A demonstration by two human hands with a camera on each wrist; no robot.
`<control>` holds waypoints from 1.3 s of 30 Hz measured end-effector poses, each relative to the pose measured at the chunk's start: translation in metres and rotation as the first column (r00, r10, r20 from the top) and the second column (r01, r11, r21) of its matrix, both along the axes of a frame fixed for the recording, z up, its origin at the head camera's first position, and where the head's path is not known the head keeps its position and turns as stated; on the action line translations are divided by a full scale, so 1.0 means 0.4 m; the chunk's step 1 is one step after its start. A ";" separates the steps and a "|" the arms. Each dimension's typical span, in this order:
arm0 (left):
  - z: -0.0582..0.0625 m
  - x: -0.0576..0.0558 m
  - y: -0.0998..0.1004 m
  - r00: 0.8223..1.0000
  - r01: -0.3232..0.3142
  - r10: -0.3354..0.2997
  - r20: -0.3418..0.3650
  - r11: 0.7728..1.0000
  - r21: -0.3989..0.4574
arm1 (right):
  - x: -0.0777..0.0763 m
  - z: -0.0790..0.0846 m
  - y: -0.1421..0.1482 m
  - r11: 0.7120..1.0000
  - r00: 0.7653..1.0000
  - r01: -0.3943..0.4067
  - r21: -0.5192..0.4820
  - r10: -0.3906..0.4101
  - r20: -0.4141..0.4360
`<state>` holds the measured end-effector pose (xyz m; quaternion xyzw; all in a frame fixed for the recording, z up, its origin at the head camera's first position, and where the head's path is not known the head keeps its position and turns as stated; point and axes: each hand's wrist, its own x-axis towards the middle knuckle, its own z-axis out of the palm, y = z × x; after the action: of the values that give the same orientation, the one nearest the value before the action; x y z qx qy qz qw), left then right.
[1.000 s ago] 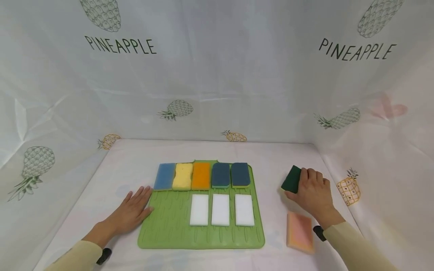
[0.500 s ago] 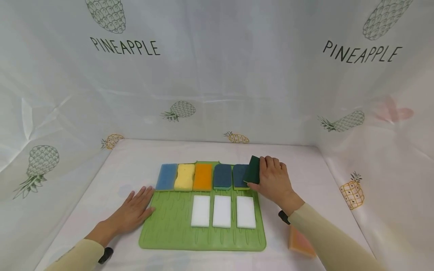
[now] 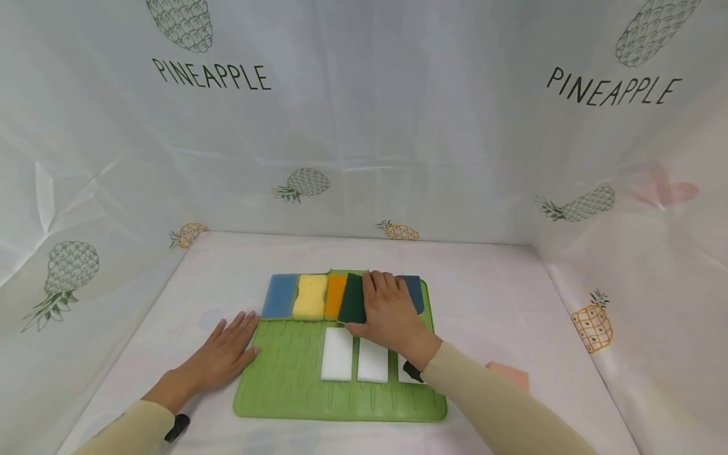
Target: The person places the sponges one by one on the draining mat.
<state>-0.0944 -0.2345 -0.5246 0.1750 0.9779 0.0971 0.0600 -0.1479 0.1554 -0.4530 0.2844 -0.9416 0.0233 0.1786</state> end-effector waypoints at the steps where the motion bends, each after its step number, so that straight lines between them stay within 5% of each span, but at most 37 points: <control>1: 0.000 -0.001 0.000 1.000 0.003 -0.003 0.001 1.000 -0.001 | 0.007 -0.004 -0.020 1.000 1.000 -0.016 0.004 0.016 0.002; 11: 0.001 -0.002 -0.002 1.000 0.015 -0.015 -0.016 1.000 0.002 | 0.067 -0.045 -0.171 0.988 0.988 -0.153 0.032 0.152 0.007; 18: 0.005 -0.001 -0.003 1.000 0.018 -0.018 -0.016 1.000 0.004 | 0.094 -0.068 -0.227 0.986 0.989 -0.146 0.081 0.144 0.033; 27: 0.007 0.000 -0.005 1.000 0.017 -0.017 -0.014 1.000 0.010 | 0.117 -0.091 -0.268 0.974 0.976 -0.152 0.166 0.121 0.183; 39: 0.008 0.002 -0.001 1.000 0.014 -0.013 -0.017 1.000 0.017 | 0.123 -0.106 -0.266 0.970 0.979 -0.141 0.197 0.107 0.175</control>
<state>-0.0935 -0.2351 -0.5213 0.1828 0.9764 0.1034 0.0511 -0.0989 0.0491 -0.4953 0.3573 -0.9306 -0.0411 0.0685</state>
